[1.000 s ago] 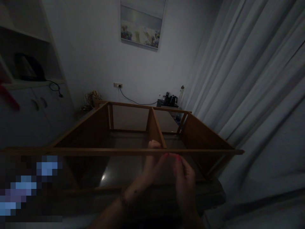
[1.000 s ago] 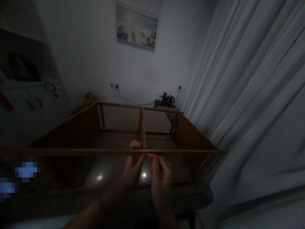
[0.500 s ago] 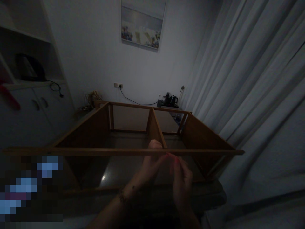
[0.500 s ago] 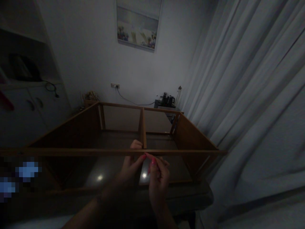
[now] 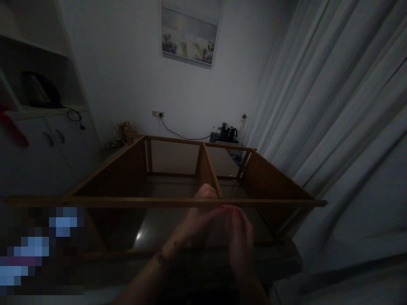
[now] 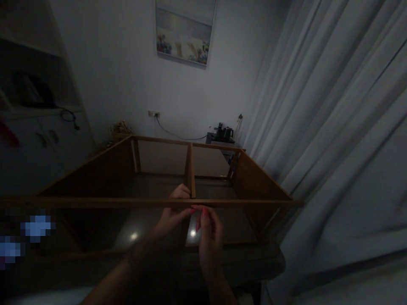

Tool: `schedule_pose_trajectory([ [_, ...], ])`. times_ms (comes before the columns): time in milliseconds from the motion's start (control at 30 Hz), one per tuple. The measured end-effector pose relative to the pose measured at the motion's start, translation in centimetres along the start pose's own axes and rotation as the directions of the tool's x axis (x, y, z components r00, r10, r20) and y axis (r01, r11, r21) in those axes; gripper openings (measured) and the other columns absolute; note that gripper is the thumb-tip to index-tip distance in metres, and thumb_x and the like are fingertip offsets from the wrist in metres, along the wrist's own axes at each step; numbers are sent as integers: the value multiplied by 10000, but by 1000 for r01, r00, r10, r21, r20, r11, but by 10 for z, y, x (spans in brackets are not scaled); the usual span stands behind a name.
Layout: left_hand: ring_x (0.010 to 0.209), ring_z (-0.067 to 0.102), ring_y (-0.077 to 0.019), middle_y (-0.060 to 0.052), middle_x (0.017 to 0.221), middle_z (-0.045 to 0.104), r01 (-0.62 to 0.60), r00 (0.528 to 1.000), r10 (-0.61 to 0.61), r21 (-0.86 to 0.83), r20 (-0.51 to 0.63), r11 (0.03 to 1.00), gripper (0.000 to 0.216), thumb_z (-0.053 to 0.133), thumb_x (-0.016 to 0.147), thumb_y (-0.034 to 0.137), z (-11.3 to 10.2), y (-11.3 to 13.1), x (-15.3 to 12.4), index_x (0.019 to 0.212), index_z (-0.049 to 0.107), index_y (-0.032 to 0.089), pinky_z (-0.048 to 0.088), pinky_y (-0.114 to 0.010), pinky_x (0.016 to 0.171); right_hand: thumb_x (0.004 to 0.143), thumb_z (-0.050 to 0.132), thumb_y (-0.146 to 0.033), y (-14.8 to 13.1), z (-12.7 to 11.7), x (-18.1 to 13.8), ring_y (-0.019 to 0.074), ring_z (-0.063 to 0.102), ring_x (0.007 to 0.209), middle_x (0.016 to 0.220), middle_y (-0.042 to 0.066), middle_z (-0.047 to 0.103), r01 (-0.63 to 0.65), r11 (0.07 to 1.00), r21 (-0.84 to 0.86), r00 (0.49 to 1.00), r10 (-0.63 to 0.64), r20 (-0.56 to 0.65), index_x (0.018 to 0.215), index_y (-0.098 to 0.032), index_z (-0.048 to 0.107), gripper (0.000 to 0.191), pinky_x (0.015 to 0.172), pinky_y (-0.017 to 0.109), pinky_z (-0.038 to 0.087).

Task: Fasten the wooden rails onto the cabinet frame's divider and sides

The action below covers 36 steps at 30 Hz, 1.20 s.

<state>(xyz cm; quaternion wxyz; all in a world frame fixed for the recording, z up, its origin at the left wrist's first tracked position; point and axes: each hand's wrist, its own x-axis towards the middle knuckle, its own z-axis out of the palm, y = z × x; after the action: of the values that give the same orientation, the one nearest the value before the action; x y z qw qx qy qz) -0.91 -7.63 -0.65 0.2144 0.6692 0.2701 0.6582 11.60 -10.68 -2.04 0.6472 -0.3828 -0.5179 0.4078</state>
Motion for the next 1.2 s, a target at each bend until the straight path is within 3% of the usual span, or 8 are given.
schedule_pose_trajectory([
  [167,676,472,-122,5,725,492,-50,996,46,47,72,998,394,650,803,523,-8,1,7,668,546,168,378,-226,581,883,531,-489,-9,1,0,107,467,516,568,-35,537,106,991,-86,994,-105,24,816,-208,699,334,483,208,387],
  [333,678,478,-126,-1,725,511,-75,992,64,99,108,992,385,652,809,506,-11,3,10,652,549,169,383,-241,602,905,529,-420,-4,-1,1,161,634,788,819,17,692,171,977,-127,984,-164,66,881,-237,694,248,711,264,505],
  [633,678,486,-138,-3,698,516,-87,989,66,163,133,983,416,624,811,551,-14,6,13,647,559,174,380,-273,634,913,524,-402,3,-4,5,215,682,923,970,60,746,234,961,-150,968,-215,133,1003,-253,737,276,810,359,542],
  [900,670,482,-136,4,688,508,-93,988,72,159,133,983,428,651,782,560,-15,4,14,626,550,175,381,-269,634,844,625,-439,14,-4,10,169,657,709,817,47,740,62,998,4,992,-62,111,888,-233,758,249,633,282,536],
  [1033,666,486,-140,-8,693,524,-111,988,97,116,119,987,514,623,731,665,-14,6,16,616,528,173,393,-275,634,818,655,-434,22,-7,11,181,670,747,834,49,745,58,997,45,980,-65,185,850,-242,759,220,665,296,541],
  [1200,700,474,-151,-16,754,530,-123,984,109,88,142,989,549,621,679,720,-14,5,15,667,482,188,397,-281,656,774,691,-474,26,-9,10,156,627,627,708,33,712,38,998,48,968,-49,244,782,-234,747,246,559,259,509],
])
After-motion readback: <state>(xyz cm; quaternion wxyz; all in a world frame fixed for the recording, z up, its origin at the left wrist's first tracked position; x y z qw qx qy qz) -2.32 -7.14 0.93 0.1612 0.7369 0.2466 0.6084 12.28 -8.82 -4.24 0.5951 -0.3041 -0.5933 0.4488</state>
